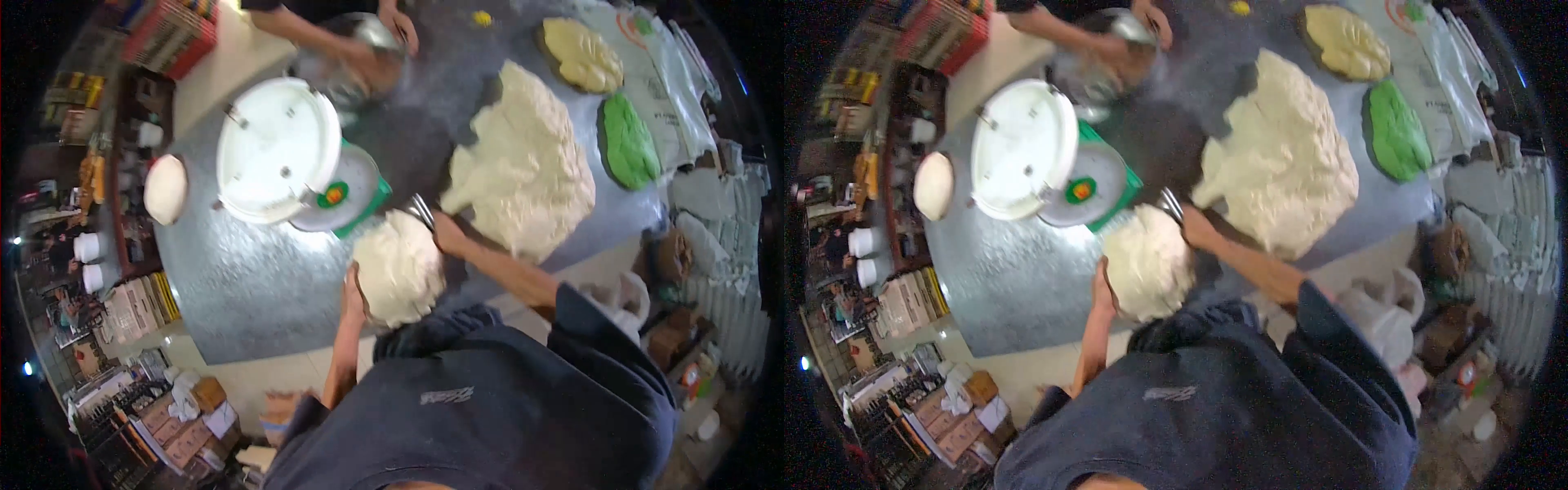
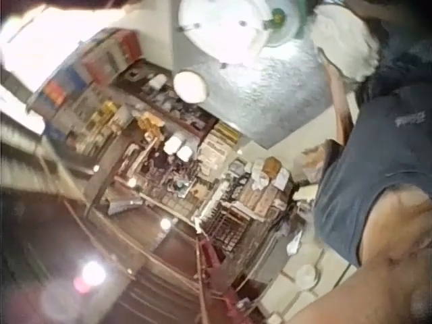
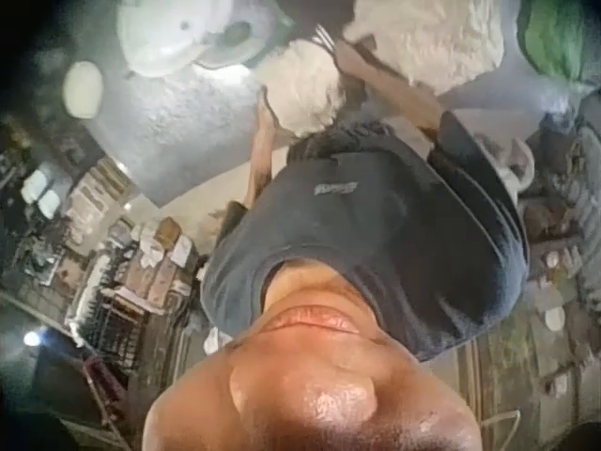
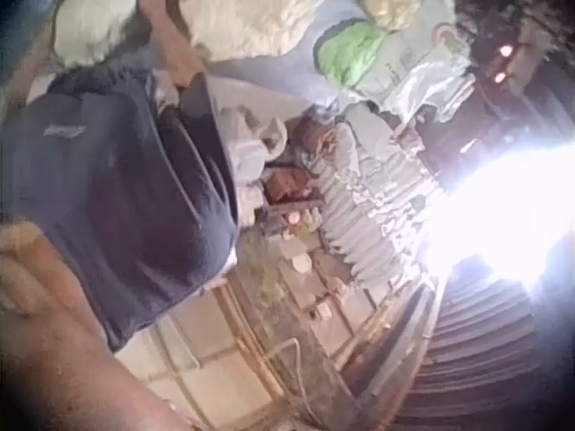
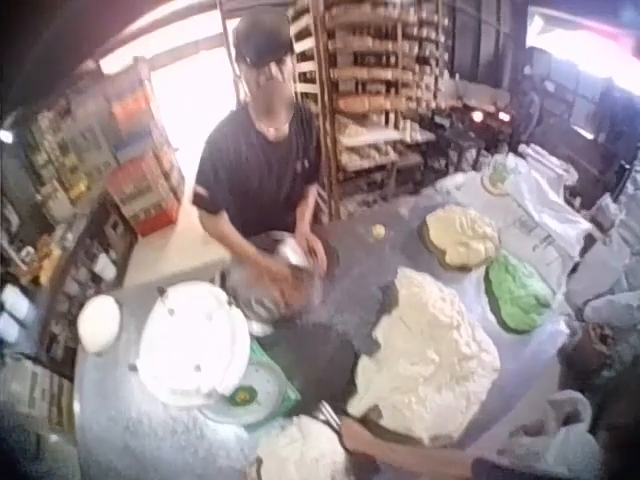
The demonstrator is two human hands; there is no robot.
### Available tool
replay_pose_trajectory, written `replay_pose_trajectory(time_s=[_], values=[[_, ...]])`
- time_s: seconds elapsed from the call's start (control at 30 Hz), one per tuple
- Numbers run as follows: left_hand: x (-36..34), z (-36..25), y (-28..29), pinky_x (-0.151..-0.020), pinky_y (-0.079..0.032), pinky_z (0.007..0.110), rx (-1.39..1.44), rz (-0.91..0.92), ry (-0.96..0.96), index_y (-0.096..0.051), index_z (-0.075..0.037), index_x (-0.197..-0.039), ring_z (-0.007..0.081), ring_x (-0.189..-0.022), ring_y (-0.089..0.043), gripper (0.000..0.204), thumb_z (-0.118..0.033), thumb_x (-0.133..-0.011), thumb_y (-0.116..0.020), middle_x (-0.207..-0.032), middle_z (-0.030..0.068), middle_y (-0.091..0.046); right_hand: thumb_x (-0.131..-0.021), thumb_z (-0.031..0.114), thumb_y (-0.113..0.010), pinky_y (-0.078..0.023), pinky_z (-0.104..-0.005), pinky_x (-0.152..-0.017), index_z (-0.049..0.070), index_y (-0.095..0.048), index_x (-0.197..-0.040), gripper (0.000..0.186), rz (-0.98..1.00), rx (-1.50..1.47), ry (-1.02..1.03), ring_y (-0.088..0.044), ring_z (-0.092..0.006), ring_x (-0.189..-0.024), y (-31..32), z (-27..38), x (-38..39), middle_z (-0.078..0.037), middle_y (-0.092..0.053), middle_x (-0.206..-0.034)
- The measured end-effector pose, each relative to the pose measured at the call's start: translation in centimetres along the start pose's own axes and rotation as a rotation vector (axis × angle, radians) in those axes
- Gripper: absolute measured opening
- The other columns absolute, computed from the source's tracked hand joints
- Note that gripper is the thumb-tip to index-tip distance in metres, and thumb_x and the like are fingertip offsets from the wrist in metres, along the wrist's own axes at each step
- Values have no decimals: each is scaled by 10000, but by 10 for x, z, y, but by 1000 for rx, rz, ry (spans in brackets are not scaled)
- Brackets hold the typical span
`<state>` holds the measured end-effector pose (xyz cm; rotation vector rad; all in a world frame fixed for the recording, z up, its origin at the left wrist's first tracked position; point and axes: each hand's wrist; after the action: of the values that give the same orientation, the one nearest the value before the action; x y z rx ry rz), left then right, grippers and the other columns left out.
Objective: The person cuts dough with a bench scraper, weighs it on a scale, and shapes it into large balls by hand on a metal tray.
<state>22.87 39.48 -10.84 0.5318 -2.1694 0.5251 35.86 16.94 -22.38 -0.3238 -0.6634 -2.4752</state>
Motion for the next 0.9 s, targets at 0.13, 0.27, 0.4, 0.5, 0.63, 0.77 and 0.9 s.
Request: replay_pose_trajectory(time_s=[0.13, 0.27, 0.4, 0.5, 0.63, 0.77, 0.9], values=[[53, -71, -16, -844, -485, 331, 82, 147, -131, -622, 10, -1055, 227, -916, -622, 409, -324, -849, -510, -1009, 118, -649, -874, 129, -587, -409, -348, -953, -23, -550, -1200, 362, 24, -634, -47, -548, -187, -1085, 50, 92, 72, -121, -617, -1157], [133, -198, -48, -802, -496, 314, -106, 288, -598, -624, 6, -1009, 195, -857, -620, 339, -278, -849, -531, -950, 101, -649, -814, 133, -703, -431, -342, -922, -4, -559, -1198, 433, -36, -586, 174, -554, -155, -1033, 119, 209, 75, -91, -629, -1125], [100, -320, -35, -748, -528, 312, -75, 582, -851, -615, -14, -989, 185, -820, -633, 336, -295, -879, -467, -933, 98, -652, -808, 134, -674, -486, -347, -752, -12, -591, -1123, 357, -64, -469, 269, -587, -141, -857, 138, 313, -18, -75, -653, -995], [43, -362, -56, -776, -507, 317, 119, 642, -753, -624, -24, -973, 191, -823, -631, 330, -288, -881, -449, -928, 85, -659, -806, 53, -649, -500, -324, -733, -6, -581, -1125, 331, -181, -628, 431, -601, -140, -858, 146, 292, -84, -68, -642, -985], [-17, -360, -28, -822, -473, 303, 109, 385, -669, -623, -34, -991, 176, -850, -614, 326, -307, -882, -480, -959, 73, -652, -799, 29, -648, -497, -314, -734, -18, -549, -1142, 360, -524, -595, 343, -598, -156, -864, 103, 300, -71, -80, -626, -998], [-38, -340, -4, -904, -391, 277, -253, 45, -948, -592, -68, -1105, 219, -1020, -518, 392, -385, -877, -564, -1118, 108, -566, -796, 42, -676, -468, -333, -786, 1, -493, -1195, 441, -723, -881, 253, -582, -183, -916, 76, 261, -10, -81, -608, -1005], [-31, -327, 18, -938, -374, 325, -880, -415, -1329, -535, -126, -1212, 250, -1126, -430, 418, -411, -905, -545, -1158, 142, -488, -790, 56, -710, -462, -340, -799, 42, -463, -1225, 501, -1131, -1075, 171, -572, -188, -941, 61, 199, 55, -65, -582, -1071]])
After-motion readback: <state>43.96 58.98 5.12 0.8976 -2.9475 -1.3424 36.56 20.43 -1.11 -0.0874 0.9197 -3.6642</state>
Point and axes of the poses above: each hand's wrist, its own x-axis away from the middle knuckle, its own y-axis out of the back of the hand, z = x × y
